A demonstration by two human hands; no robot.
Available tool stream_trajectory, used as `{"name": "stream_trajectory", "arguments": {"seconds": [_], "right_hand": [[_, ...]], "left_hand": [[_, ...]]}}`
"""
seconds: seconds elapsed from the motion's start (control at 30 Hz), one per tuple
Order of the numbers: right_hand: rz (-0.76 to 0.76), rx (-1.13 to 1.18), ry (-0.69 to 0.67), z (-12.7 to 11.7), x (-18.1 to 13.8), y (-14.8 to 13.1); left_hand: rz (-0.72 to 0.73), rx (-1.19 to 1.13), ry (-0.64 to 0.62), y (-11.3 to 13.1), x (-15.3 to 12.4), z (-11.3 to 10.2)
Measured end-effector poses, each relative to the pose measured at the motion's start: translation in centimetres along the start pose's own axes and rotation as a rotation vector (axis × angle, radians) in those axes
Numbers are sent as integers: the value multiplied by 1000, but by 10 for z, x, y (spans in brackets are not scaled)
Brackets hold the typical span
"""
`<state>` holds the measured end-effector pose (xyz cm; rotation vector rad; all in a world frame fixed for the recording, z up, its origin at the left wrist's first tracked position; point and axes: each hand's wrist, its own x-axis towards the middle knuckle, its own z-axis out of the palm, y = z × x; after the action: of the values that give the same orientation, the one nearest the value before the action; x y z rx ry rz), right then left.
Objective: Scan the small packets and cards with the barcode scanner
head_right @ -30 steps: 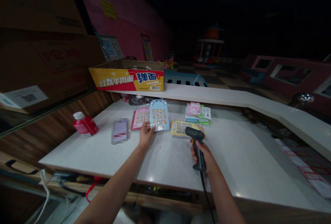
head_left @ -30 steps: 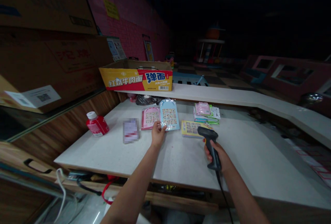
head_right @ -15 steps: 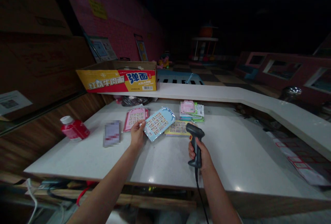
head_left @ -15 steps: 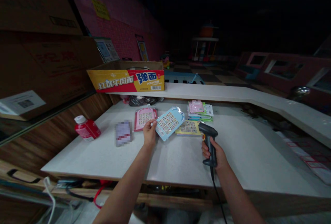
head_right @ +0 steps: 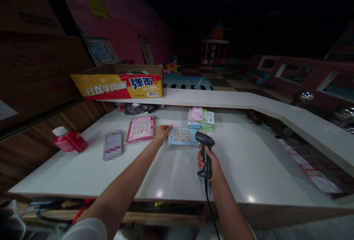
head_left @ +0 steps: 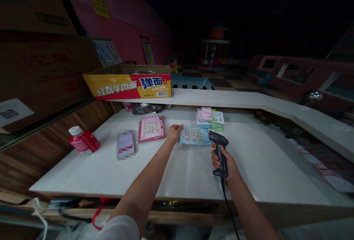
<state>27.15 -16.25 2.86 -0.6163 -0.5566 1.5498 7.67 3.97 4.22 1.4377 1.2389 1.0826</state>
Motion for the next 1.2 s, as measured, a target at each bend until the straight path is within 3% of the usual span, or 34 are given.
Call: {"name": "stream_trajectory", "arguments": {"seconds": [0.17,0.33,0.43,0.63,0.8,0.9,1.0,1.2], "right_hand": [[6,-10,21,5,-2,-2],[11,-23,33,7,-2,-3],[4,-3,36,8,-2,-3],[0,12,44,8,-2,-3],[7,-6,46,8,-2,-3],[6,-5,54,8,-3,-3],[19,-11,51,8,-4,-2],[16,-22,69,4,-5,1]], "left_hand": [[261,341,141,-2,-20,-10],[489,517,-58,-6,-58,-14],[467,572,-76,-6,-70,-6],[398,628,3,2,-79,11],[399,678,6,6,-84,10],[447,705,26,9,-79,-7],[429,767,126,16,-68,-39],[136,1050,471,30,-54,-110]]}}
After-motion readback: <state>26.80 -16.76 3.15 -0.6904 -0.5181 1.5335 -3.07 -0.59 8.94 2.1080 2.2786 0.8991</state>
